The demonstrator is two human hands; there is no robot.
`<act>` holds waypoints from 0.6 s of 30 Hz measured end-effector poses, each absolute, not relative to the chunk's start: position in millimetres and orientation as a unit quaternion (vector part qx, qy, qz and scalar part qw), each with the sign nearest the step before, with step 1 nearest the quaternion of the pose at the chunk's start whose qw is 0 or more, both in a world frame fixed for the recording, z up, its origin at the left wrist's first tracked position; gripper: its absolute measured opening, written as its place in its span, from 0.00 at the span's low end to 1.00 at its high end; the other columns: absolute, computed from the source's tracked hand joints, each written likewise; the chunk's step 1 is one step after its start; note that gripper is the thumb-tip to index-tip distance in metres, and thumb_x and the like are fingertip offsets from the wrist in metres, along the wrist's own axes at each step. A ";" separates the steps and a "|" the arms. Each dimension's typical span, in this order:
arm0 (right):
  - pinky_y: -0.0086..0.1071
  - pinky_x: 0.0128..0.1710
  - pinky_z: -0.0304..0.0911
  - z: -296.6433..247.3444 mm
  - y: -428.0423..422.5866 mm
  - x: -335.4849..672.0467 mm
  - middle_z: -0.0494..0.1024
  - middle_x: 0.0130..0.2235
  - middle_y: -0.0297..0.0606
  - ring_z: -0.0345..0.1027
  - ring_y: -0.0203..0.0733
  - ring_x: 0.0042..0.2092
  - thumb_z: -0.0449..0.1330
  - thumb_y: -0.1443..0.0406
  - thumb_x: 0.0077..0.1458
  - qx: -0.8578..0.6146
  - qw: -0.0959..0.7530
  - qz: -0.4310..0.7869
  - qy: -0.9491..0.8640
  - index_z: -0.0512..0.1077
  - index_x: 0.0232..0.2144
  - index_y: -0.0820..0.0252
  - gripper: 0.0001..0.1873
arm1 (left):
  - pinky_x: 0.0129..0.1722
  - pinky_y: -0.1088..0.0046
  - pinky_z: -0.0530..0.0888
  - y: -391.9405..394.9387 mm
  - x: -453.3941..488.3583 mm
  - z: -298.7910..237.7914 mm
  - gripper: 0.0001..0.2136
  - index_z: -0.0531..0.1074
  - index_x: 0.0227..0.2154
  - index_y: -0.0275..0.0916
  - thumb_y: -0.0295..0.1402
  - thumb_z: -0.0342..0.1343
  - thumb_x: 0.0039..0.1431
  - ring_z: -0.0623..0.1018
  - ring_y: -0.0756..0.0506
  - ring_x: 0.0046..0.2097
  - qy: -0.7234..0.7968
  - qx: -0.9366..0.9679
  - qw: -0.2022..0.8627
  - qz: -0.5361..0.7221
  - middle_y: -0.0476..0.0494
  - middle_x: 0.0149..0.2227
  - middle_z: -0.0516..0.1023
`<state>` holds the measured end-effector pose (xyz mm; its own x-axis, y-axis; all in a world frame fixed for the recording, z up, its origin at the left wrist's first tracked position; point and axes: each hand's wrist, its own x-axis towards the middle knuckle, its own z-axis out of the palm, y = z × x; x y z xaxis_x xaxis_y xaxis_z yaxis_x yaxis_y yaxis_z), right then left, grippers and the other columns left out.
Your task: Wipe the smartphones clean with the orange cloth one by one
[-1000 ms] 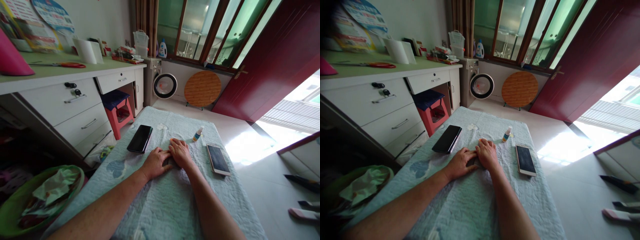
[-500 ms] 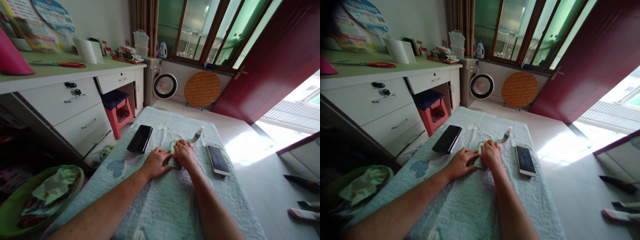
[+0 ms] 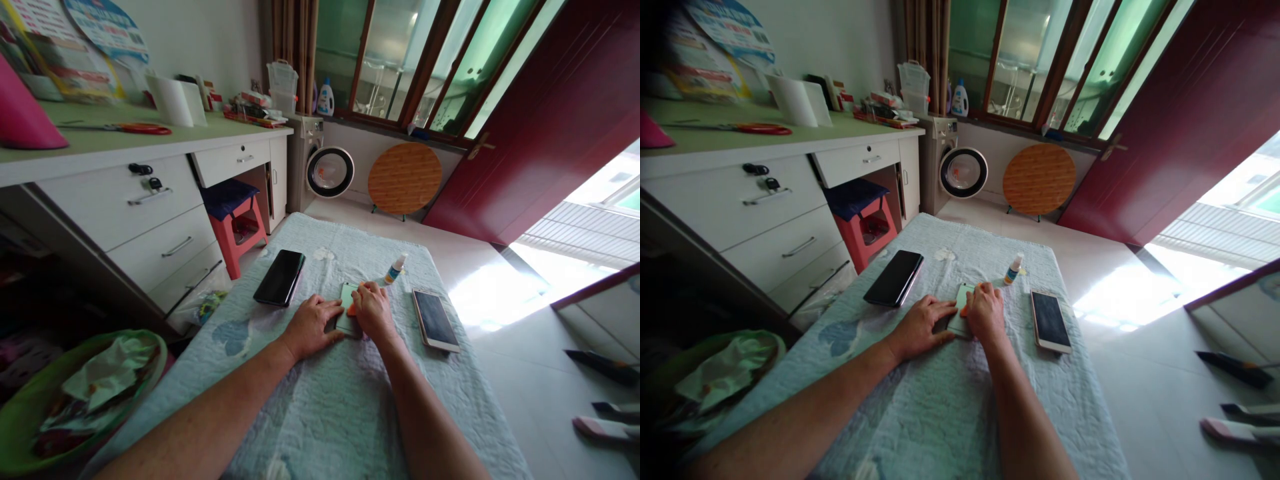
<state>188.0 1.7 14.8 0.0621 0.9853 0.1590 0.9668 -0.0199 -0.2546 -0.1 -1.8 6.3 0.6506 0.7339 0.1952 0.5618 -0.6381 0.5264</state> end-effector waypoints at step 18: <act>0.35 0.51 0.53 27.6 -10.9 175.4 0.73 0.51 0.37 0.62 0.43 0.51 0.48 0.61 0.65 -0.639 0.148 0.070 -0.751 0.75 0.42 0.54 0.16 | 0.50 0.61 0.66 -4.1 -0.1 10.6 0.23 0.70 0.53 0.45 0.45 0.59 0.55 0.70 0.38 0.49 0.357 0.882 0.222 0.211 0.48 0.54 0.74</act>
<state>175.4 -10.9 27.6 -0.1384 0.9815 0.1323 0.9399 0.1723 -0.2947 -0.1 -4.1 10.6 0.6561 0.7237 0.2140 0.5362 -0.6466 0.5426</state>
